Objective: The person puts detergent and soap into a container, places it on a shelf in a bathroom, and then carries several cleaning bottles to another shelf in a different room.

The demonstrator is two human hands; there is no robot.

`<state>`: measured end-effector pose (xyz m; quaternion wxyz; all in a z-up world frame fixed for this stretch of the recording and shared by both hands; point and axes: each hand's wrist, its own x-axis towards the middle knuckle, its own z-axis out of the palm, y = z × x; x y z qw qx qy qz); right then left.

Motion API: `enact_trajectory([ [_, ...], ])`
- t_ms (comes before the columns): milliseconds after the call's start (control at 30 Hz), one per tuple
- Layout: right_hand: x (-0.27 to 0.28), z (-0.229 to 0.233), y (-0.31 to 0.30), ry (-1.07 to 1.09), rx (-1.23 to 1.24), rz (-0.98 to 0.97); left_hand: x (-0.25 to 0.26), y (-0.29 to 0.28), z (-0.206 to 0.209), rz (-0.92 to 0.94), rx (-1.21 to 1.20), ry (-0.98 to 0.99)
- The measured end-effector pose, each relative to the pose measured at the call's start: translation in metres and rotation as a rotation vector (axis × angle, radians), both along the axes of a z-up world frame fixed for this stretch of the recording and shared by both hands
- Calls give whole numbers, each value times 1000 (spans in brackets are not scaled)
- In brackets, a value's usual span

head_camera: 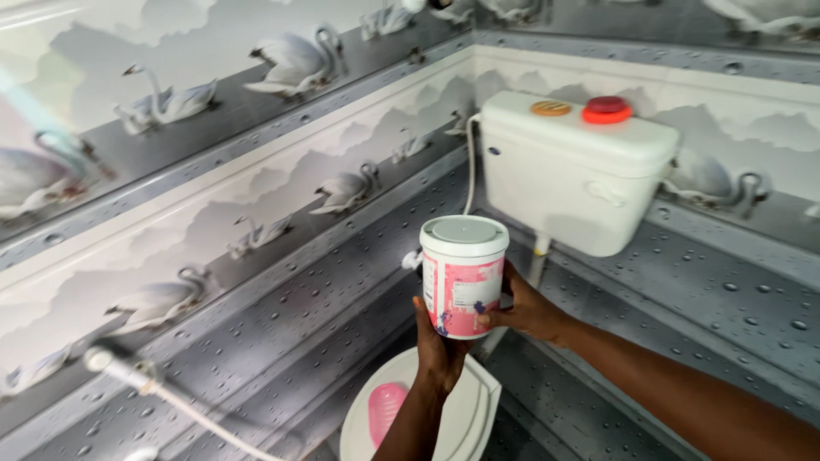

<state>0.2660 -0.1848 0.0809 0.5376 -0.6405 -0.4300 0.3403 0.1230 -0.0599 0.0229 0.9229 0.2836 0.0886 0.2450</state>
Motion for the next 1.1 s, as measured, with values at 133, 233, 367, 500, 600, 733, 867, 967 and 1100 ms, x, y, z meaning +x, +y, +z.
enact_trajectory([
  [133, 34, 12, -34, -46, 44, -63, 35, -18, 19, -2, 185, 173],
  [233, 64, 21, -68, -74, -26, -165, 69, -35, 26, 70, 335, 198],
  [367, 98, 38, -124, -127, 55, -270, 119, -63, 31, 49, 510, 81],
  [500, 131, 71, -192, -255, 53, -410, 176, -112, 48, -4, 574, 28],
  [600, 151, 102, -241, -364, 51, -497, 215, -152, 74, 6, 742, -33],
  [733, 170, 147, -312, -480, -77, -680, 258, -213, 122, -15, 955, -133],
  [867, 187, 190, -386, -595, -70, -801, 303, -276, 174, -69, 1055, -259],
  [967, 190, 220, -439, -834, -13, -844, 333, -328, 208, -125, 1048, -341],
  [1100, 182, 261, -498, -877, -195, -1041, 356, -388, 251, -169, 1052, -422],
])
